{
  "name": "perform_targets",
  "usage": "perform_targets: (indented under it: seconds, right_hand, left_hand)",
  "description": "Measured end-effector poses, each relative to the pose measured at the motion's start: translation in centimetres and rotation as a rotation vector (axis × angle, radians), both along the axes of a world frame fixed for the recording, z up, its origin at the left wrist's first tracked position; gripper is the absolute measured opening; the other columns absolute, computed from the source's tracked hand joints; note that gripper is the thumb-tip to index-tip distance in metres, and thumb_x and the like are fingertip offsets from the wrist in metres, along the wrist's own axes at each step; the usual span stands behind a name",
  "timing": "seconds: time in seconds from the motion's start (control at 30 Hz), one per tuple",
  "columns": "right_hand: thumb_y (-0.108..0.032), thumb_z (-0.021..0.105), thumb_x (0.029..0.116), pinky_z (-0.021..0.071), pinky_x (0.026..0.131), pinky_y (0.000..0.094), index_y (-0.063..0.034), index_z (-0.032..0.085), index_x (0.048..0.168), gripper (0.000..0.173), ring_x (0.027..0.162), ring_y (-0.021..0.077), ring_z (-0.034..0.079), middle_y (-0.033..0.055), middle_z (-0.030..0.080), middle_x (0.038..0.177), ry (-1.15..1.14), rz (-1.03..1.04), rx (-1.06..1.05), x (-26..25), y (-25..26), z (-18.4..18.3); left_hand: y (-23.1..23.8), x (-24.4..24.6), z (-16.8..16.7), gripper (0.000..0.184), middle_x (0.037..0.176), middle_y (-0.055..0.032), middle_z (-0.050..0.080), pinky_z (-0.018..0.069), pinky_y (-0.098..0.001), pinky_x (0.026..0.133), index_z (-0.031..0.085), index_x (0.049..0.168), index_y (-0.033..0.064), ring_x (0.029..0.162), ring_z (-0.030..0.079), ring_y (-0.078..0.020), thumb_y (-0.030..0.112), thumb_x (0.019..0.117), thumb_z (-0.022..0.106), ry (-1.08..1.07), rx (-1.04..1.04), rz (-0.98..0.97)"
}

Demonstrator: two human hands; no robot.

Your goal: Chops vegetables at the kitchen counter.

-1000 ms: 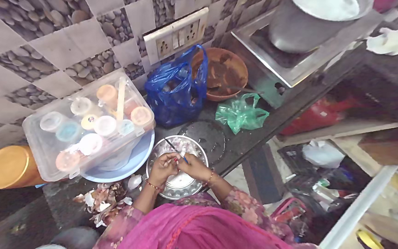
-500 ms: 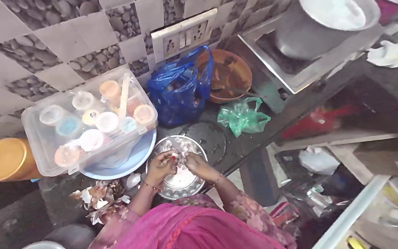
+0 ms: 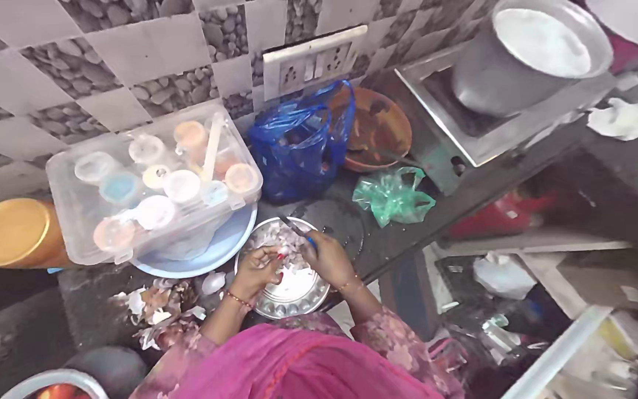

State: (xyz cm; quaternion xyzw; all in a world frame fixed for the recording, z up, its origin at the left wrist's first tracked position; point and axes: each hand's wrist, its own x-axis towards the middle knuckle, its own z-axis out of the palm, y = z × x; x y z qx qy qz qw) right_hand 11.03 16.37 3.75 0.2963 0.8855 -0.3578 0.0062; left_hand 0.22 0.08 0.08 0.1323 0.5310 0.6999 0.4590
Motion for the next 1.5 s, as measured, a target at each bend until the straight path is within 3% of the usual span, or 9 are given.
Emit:
perform_targets:
  seconds: [0.13,0.27,0.4,0.67,0.9,1.0,1.17,1.27,1.5]
  right_hand:
    - [-0.024,0.045,0.1045,0.0483,0.066,0.0289,0.0002,0.064,0.105,0.03,0.068,0.0086,0.054,0.0033,0.057,0.078,0.186,0.059,-0.264,1.3,-0.1,0.1]
    - [-0.03,0.07,0.0891,0.0456,0.061,0.0257,0.0027,0.062,0.097,0.035,0.064,0.0055,0.052,0.002,0.057,0.074,0.265,0.092,-0.388,1.7,-1.4,-0.9]
    - [-0.027,0.069,0.0916,0.0455,0.06,0.0192,0.0045,0.062,0.096,0.033,0.063,0.0005,0.051,0.0004,0.057,0.072,0.38,0.132,-0.393,1.4,-2.1,-1.8]
    - [-0.028,0.063,0.0956,0.0454,0.058,0.0252,0.0076,0.063,0.095,0.036,0.06,0.0077,0.052,0.006,0.058,0.068,0.384,0.142,-0.239,1.1,-2.7,-1.8]
    - [-0.033,0.054,0.1001,0.0481,0.056,0.0369,0.0038,0.064,0.09,0.039,0.058,0.0177,0.056,0.0085,0.057,0.064,0.351,0.094,-0.113,1.2,-3.4,-1.6]
    - [-0.033,0.051,0.1016,0.0493,0.055,0.0412,0.0034,0.064,0.086,0.042,0.057,0.0224,0.059,0.0108,0.058,0.063,0.366,0.062,-0.02,1.0,-3.8,-2.0]
    - [-0.038,0.047,0.1028,0.0481,0.052,0.0439,0.0009,0.063,0.077,0.049,0.055,0.0244,0.059,0.0106,0.056,0.059,0.349,0.034,0.06,0.9,-4.0,-2.6]
    - [-0.036,0.046,0.1028,0.0497,0.057,0.0467,0.0027,0.065,0.08,0.049,0.059,0.0274,0.062,0.0132,0.059,0.062,0.303,0.044,0.007,0.8,-3.8,-2.3]
    - [-0.037,0.064,0.0936,0.048,0.06,0.0345,0.005,0.064,0.096,0.042,0.062,0.0161,0.055,0.0081,0.059,0.071,0.252,0.093,-0.133,0.6,-2.4,-1.6]
  left_hand:
    - [-0.2,0.0,0.4,0.022,0.088,0.0038,0.073,0.0542,-0.0174,0.059,0.07,0.105,0.0064,0.067,0.065,-0.0009,-0.003,0.0867,0.063,-0.045,0.043,-0.046]
    - [-0.3,0.1,0.4,0.024,0.088,0.0051,0.074,0.0537,-0.0168,0.061,0.072,0.106,0.0097,0.068,0.065,-0.0002,0.0,0.0859,0.065,-0.068,0.105,-0.128]
    - [-0.5,0.0,-0.4,0.024,0.093,0.0047,0.075,0.054,-0.0166,0.062,0.076,0.108,0.0148,0.07,0.065,0.0001,0.008,0.0854,0.074,-0.109,0.252,-0.195]
    - [-0.4,-0.1,-0.7,0.023,0.093,0.0029,0.075,0.0541,-0.017,0.063,0.076,0.107,0.0165,0.071,0.066,-0.0009,0.012,0.0849,0.077,-0.186,0.305,-0.222]
    - [0.0,0.1,0.1,0.017,0.082,0.0085,0.072,0.0523,-0.0152,0.06,0.077,0.098,0.0212,0.065,0.062,0.0024,0.011,0.0847,0.076,-0.173,0.304,-0.194]
    - [0.3,0.2,0.7,0.019,0.08,0.0072,0.072,0.0541,-0.0167,0.062,0.075,0.093,0.0189,0.066,0.064,0.001,0.003,0.0856,0.068,-0.18,0.242,-0.151]
    - [0.6,0.3,0.0,0.016,0.082,0.0048,0.073,0.0552,-0.0186,0.065,0.075,0.092,0.0164,0.069,0.066,-0.0013,0.005,0.0802,0.077,-0.202,0.247,-0.1]
    - [0.8,0.4,-0.5,0.02,0.087,0.0033,0.074,0.057,-0.0212,0.07,0.075,0.095,0.0138,0.075,0.068,-0.0029,0.005,0.0775,0.078,-0.19,0.263,-0.06]
    - [0.6,0.1,-0.8,0.024,0.084,0.0045,0.073,0.0532,-0.0167,0.062,0.077,0.1,0.0129,0.069,0.064,-0.0005,0.005,0.0771,0.078,-0.224,0.273,-0.104]
